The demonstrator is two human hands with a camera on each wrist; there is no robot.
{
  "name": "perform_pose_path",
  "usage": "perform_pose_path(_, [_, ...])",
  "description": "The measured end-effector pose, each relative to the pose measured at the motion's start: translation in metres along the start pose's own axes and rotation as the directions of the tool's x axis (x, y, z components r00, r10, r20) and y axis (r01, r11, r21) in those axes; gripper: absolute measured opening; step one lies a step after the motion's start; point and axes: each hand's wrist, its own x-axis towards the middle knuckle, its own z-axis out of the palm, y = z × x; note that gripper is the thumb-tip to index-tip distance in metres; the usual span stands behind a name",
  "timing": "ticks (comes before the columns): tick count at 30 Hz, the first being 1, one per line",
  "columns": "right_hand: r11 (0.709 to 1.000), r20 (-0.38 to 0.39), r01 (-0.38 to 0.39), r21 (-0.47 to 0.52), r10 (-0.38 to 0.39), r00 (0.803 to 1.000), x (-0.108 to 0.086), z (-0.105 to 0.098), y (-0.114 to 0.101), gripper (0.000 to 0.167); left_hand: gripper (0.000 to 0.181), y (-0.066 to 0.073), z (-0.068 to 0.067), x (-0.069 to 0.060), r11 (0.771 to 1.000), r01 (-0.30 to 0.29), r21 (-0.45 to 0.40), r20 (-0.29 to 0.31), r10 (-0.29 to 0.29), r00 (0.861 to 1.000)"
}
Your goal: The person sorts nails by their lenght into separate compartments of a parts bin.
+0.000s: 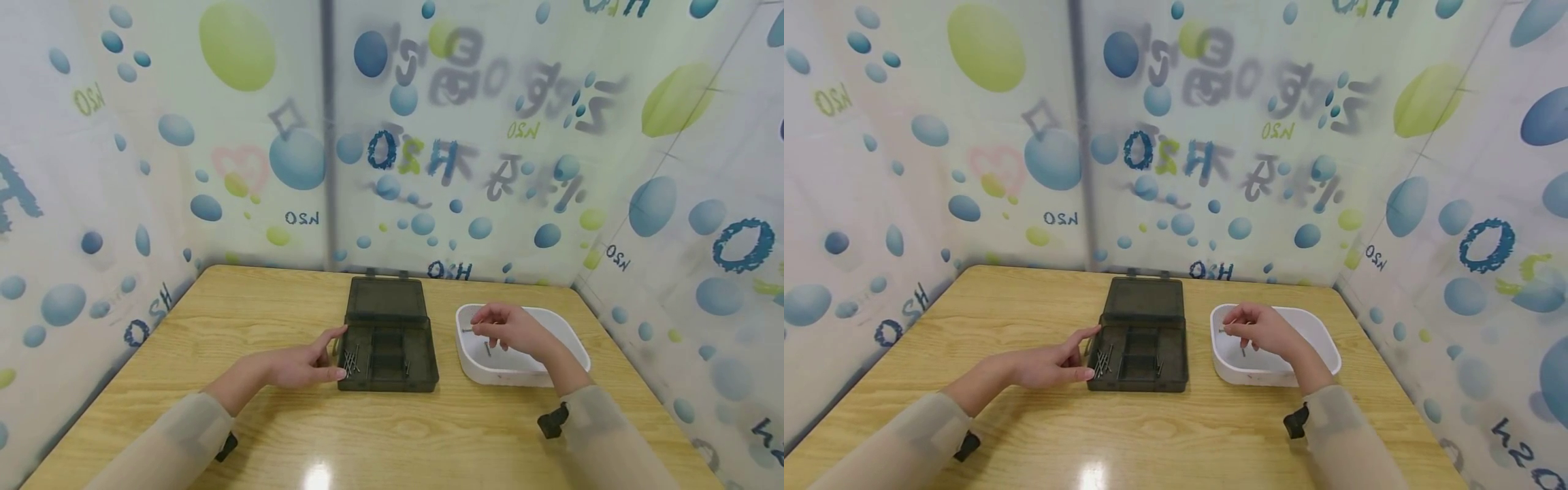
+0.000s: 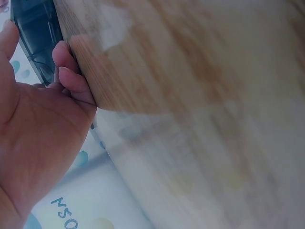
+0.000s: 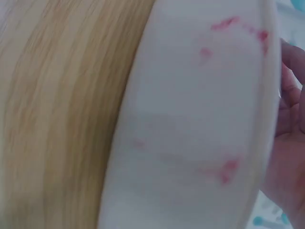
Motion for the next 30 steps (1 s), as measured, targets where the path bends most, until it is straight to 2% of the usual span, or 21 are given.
perform_pose_path(4, [0.997, 0.020, -0.061, -0.042, 0.062, 0.998, 0.000, -0.006, 0.017, 0.031, 0.101, 0.001, 0.000, 0.000, 1.000, 0.001, 0.000, 0.001, -0.001, 1.000])
perform_pose_path(9, [0.992, 0.044, -0.099, -0.084, 0.103, 0.994, 0.000, -0.010, 0.032, 0.024, 0.101, 0.000, 0.000, 0.000, 1.000, 0.001, 0.004, 0.002, -0.001, 1.000])
perform_pose_path(16, [0.988, 0.067, -0.135, -0.072, 0.139, 0.988, 0.006, -0.010, 0.053, 0.026, 0.101, -0.001, 0.002, 0.001, 1.000, -0.001, 0.015, 0.002, 0.001, 1.000])
perform_pose_path(21, [0.984, 0.053, -0.155, -0.092, 0.160, 0.986, 0.009, -0.008, 0.056, 0.029, 0.101, 0.000, 0.001, 0.000, 1.000, 0.004, 0.009, 0.005, -0.004, 1.000])
perform_pose_path(30, [0.968, 0.006, -0.216, -0.130, 0.218, 0.976, 0.010, -0.007, 0.051, 0.028, 0.099, 0.001, -0.001, 0.000, 1.000, 0.001, 0.022, 0.001, -0.001, 1.000])
